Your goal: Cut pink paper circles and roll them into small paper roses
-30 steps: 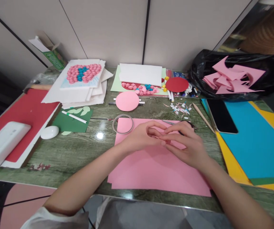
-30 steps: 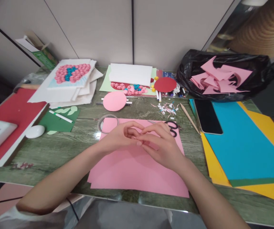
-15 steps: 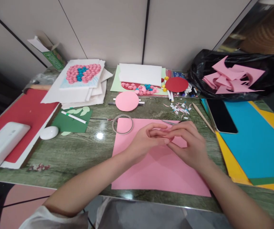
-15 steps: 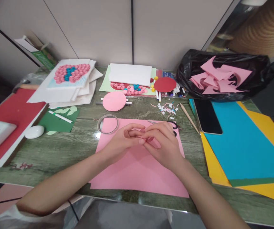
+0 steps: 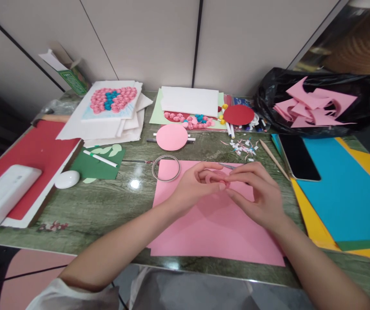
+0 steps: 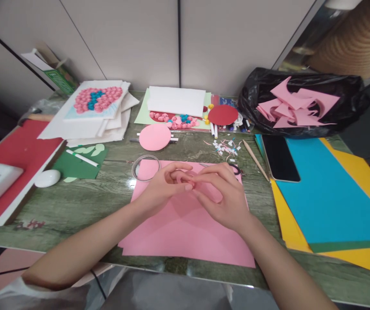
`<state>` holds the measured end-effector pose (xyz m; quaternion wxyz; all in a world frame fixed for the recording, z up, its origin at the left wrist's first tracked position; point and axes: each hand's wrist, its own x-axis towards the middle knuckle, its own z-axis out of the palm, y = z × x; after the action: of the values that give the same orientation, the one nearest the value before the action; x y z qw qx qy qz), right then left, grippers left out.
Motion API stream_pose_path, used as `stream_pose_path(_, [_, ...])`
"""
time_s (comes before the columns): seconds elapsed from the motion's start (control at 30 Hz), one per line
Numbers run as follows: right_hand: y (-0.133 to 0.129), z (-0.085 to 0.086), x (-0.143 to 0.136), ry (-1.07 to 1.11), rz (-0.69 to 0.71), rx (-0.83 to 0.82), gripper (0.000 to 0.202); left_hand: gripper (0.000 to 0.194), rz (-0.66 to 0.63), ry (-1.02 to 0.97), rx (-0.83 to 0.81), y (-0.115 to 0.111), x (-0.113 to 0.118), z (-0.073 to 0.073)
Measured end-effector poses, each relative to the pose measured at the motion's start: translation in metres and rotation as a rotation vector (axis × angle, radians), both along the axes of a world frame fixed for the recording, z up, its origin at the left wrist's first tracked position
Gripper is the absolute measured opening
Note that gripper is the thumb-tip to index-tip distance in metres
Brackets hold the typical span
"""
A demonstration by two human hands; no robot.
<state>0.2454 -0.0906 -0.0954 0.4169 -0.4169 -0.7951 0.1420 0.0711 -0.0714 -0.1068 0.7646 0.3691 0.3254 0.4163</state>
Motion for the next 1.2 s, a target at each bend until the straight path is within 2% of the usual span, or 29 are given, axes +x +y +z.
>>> stream_pose_path(0.3, [0.0023, -0.0041, 0.0017, 0.032, -0.061, -0.137, 0.009, 0.034, 0.078, 0.066, 0.056, -0.0020, 0.0015, 0.0011])
stream_pose_path(0.63, [0.0033, -0.0049, 0.0009, 0.019, -0.100, -0.139, 0.007, 0.037, 0.142, 0.111, 0.008, -0.0025, 0.0032, -0.0008])
stream_pose_path(0.93, [0.0011, -0.0053, -0.0014, 0.053, -0.095, -0.077, 0.013, 0.039, 0.103, 0.067, -0.016, -0.0028, 0.0027, -0.0026])
stream_pose_path(1.2, [0.0012, -0.0040, 0.0000, 0.008, -0.020, -0.073, 0.023, 0.040, 0.036, 0.000, -0.069, -0.0003, -0.0004, -0.0018])
